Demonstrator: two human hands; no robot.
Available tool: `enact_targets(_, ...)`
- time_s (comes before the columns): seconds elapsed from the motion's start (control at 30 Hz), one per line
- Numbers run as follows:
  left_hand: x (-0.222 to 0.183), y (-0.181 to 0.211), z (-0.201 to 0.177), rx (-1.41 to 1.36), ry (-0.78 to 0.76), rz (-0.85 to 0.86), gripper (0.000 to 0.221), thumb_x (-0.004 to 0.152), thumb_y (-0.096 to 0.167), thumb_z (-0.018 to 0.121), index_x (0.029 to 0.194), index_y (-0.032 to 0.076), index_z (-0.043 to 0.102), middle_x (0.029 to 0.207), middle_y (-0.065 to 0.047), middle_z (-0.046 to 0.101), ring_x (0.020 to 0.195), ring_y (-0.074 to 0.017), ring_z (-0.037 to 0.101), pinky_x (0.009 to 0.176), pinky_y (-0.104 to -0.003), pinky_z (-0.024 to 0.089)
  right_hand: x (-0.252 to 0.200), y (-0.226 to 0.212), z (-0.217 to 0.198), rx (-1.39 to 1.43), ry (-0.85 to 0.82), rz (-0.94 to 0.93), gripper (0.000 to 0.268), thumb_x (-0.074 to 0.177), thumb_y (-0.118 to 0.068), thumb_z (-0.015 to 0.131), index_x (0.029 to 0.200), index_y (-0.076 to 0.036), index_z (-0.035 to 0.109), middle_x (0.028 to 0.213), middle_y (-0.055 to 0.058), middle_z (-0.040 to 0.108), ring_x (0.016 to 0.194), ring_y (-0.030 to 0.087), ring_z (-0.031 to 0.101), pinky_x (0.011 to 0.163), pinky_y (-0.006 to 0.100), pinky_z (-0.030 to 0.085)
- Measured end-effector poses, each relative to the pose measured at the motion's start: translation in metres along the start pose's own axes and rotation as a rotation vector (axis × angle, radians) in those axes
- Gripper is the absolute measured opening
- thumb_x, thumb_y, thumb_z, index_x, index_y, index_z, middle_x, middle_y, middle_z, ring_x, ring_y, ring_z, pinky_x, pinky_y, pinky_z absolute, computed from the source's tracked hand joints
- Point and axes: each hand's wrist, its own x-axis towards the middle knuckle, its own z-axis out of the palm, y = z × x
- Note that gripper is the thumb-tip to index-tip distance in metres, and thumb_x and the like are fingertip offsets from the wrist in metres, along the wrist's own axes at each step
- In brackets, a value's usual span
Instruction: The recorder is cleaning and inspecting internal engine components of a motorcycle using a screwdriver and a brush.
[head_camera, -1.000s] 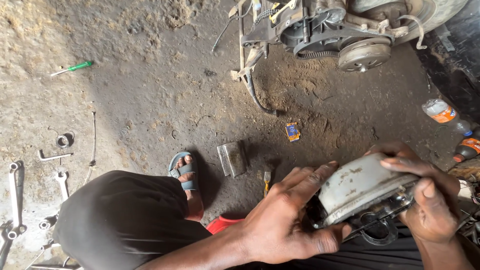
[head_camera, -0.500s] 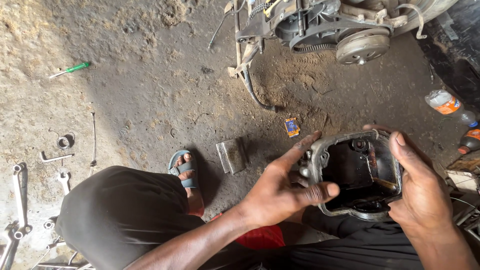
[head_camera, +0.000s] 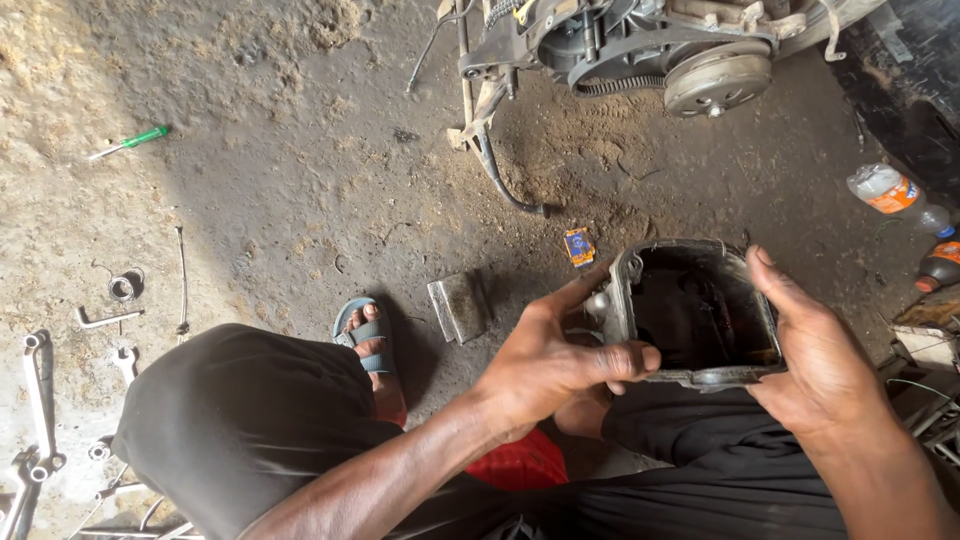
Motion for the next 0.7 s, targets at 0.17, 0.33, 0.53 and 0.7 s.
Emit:
enact_targets(0.17, 0.004, -0.001, -0.001, -0.065, 0.031, -0.035, 0.117, 0.080, 0.020, 0.086, 0.167, -0.003, 0.012, 0.103, -0.020, 0.077, 0.087, -0.0222, 0.075, 0.073, -0.033, 0.060, -0.002, 0.000, -0.013, -0.078, 0.013, 0.015, 0.033, 0.107, -0.039, 0.051, 0.124, -0.014, 0.063, 0.117, 0.002, 0.067, 0.109, 0.017, 0.063, 0.091, 0.047, 0.051)
enact_targets(0.33, 0.002, 0.003, -0.002, -0.086, 0.061, -0.035, 0.117, 0.076, 0.023, 0.087, 0.164, -0.006, 0.015, 0.104, -0.016, 0.076, 0.092, -0.0200, 0.076, 0.071, -0.031, 0.062, -0.010, 0.000, -0.026, -0.046, -0.560, -0.048, 0.057, 0.103, -0.026, 0.045, 0.153, 0.002, 0.043, 0.142, 0.018, 0.062, 0.121, 0.035, 0.063, 0.083, 0.064, 0.057)
enact_targets(0.53, 0.004, 0.011, -0.003, -0.035, 0.126, -0.090, 0.124, 0.074, 0.022, 0.089, 0.158, -0.013, 0.004, 0.105, -0.022, 0.075, 0.090, -0.0246, 0.075, 0.069, -0.034, 0.061, -0.001, 0.005, -0.044, -0.212, -0.796, -0.177, 0.095, 0.091, -0.010, 0.065, 0.170, 0.000, 0.014, 0.144, 0.028, 0.054, 0.127, 0.036, 0.061, 0.083, 0.058, 0.063)
enact_targets(0.7, 0.005, 0.008, -0.007, -0.072, 0.114, -0.074, 0.131, 0.072, 0.026, 0.089, 0.159, -0.009, -0.004, 0.110, -0.023, 0.074, 0.096, -0.0244, 0.075, 0.074, -0.033, 0.062, -0.007, 0.003, -0.038, -0.176, -0.729, -0.165, 0.099, 0.087, -0.009, 0.069, 0.170, 0.001, 0.017, 0.146, 0.031, 0.052, 0.125, 0.036, 0.061, 0.077, 0.054, 0.063)
